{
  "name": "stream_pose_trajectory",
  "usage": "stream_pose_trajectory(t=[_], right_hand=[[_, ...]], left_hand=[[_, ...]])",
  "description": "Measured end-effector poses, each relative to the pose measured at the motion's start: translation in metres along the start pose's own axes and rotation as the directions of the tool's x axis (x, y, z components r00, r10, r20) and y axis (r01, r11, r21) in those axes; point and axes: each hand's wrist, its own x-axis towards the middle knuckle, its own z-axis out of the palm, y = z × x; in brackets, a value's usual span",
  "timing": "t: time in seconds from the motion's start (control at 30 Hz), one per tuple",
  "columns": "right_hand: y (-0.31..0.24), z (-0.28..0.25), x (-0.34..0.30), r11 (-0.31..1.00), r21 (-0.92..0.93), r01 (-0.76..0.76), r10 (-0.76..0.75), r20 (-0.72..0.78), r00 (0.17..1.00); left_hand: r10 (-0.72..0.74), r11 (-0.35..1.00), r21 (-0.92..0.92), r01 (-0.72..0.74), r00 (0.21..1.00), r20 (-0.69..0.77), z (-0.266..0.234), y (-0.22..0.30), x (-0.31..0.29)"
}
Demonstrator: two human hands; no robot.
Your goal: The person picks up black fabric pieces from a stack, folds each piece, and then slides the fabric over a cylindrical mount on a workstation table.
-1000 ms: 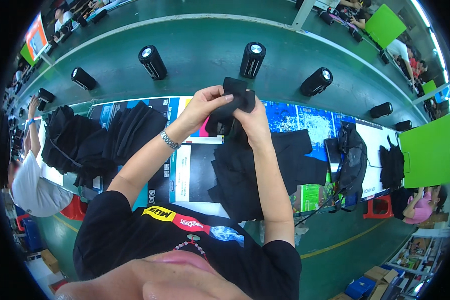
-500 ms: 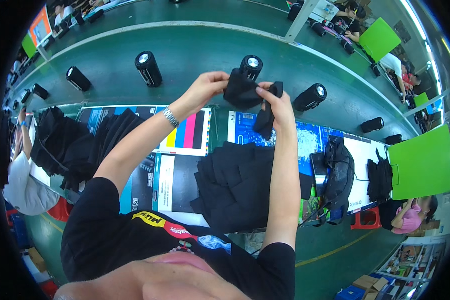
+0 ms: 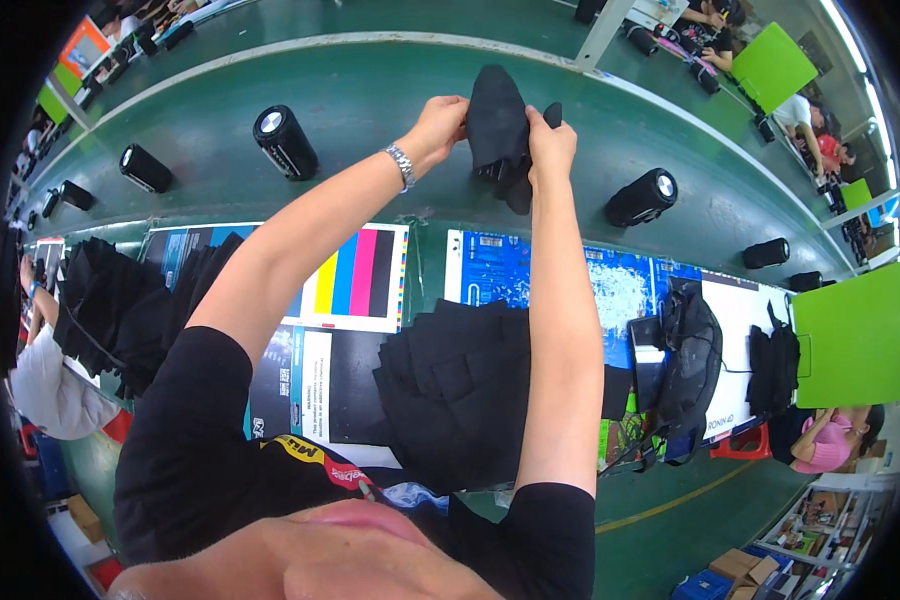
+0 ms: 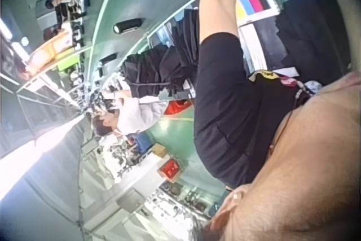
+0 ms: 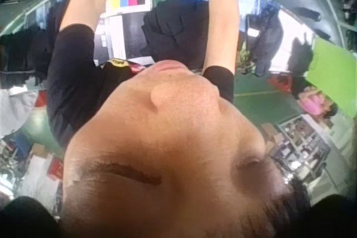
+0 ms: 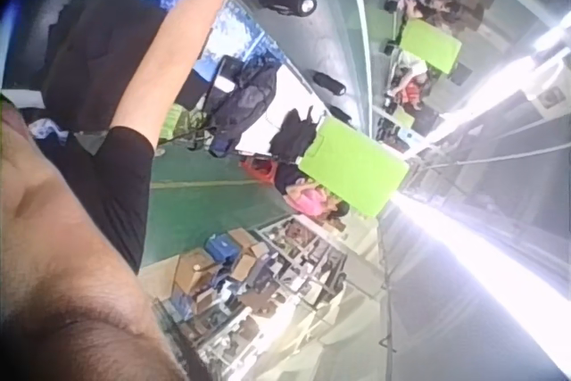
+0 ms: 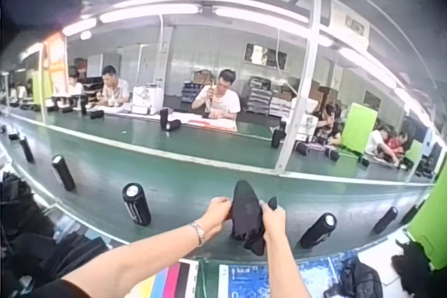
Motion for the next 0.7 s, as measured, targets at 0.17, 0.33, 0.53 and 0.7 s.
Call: stream_pose_trajectory(t=[0.17, 0.33, 0.53, 0.7], right_hand=[[0.029, -0.008, -0.022, 0.965, -0.251, -0.069, 0.092, 0.082, 0.992], [0.031, -0.010, -0.033, 0.847, -0.531, 0.025, 0.029, 0.092, 0.995], [0.028, -0.010, -0.034, 0.692, -0.706, 0.147, -0.106, 0.102, 0.989], [0.039, -0.039, -0.020, 0.809, -0.587, 0.038, -0.026, 0.028, 0.999]], left_hand=[[-0.201, 0.972, 0.137, 0.193, 0.979, 0.042, -0.033, 0.001, -0.024], [-0.377, 0.880, 0.271, 0.389, 0.921, -0.096, -0.035, 0.000, -0.040], [-0.341, 0.939, -0.011, 0.344, 0.933, 0.110, -0.002, 0.010, -0.027], [-0.318, 0.936, -0.103, 0.336, 0.935, 0.158, 0.025, -0.026, -0.017]])
